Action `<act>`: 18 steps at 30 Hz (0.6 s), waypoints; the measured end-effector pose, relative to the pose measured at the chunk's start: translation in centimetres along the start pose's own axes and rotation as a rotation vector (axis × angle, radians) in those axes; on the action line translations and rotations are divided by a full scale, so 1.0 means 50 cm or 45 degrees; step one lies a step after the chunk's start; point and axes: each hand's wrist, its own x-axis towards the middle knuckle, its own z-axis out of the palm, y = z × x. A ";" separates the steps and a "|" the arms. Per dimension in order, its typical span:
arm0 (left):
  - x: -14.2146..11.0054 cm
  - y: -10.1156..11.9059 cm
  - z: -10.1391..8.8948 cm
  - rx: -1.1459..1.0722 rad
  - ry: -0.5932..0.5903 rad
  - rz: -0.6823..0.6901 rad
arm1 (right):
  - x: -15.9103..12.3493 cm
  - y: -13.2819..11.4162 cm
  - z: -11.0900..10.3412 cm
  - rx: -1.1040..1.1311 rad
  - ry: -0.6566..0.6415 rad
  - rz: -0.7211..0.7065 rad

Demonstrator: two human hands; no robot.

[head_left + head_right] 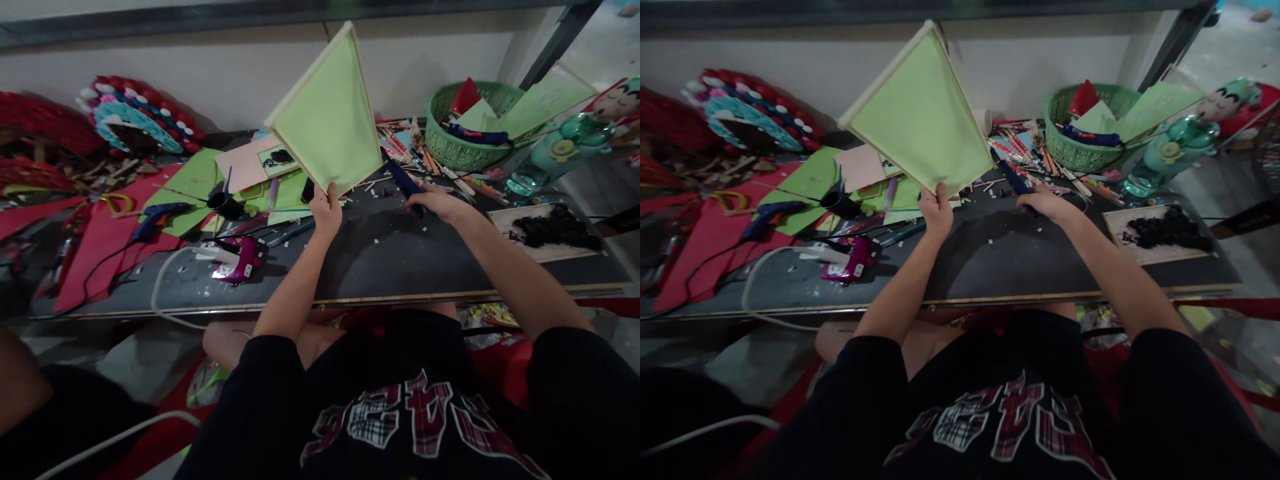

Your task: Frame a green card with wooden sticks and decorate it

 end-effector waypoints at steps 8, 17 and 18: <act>-0.005 0.003 -0.006 0.057 -0.062 0.149 | 0.003 0.005 -0.003 -0.126 0.025 -0.005; -0.006 0.009 -0.002 0.158 0.084 0.170 | 0.016 0.014 0.008 0.050 0.036 -0.059; -0.005 0.007 -0.004 0.159 0.090 0.151 | 0.013 0.015 0.008 0.105 0.007 -0.057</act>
